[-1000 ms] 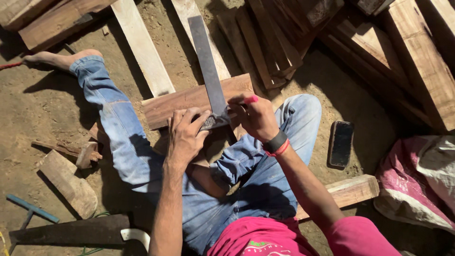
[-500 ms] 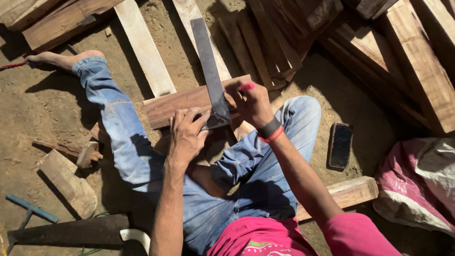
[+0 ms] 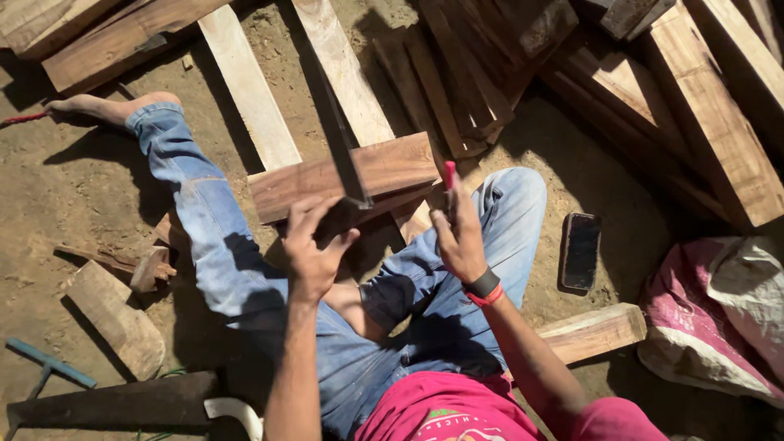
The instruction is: The person sits on the ground and uses a metal try square and a pink marker to draw straight lines on several small wooden planks. They repeatedly position the square, mark the wood, and reposition the planks to continue marking.
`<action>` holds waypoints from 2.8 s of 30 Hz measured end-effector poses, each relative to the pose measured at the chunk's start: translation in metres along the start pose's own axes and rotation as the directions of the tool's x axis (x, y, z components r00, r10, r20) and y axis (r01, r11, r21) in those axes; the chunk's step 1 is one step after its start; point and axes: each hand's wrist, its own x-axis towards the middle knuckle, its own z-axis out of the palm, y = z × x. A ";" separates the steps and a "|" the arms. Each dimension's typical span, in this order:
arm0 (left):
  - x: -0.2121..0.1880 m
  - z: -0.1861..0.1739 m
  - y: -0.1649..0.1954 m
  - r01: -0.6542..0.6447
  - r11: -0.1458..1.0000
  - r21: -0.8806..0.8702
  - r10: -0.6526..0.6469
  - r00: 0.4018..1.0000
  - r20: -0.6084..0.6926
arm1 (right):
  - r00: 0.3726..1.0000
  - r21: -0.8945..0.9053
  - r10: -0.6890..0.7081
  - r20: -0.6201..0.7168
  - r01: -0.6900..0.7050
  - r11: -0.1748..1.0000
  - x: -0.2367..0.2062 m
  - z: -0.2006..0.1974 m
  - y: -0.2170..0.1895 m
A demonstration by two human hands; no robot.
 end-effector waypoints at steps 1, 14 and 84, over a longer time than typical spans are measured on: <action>-0.005 -0.001 0.005 0.033 0.983 -0.183 -0.028 0.999 0.033 | 0.999 0.073 0.019 0.050 -0.022 0.997 -0.003 0.004 -0.001; -0.050 0.043 0.039 -0.039 0.979 -0.199 0.032 0.999 -0.037 | 0.889 0.013 -0.176 0.423 0.188 0.982 -0.036 0.040 0.023; -0.102 -0.055 -0.084 0.135 0.681 -0.720 -0.624 0.620 -0.475 | 0.664 -0.300 -0.342 0.664 0.656 0.693 0.065 0.052 -0.002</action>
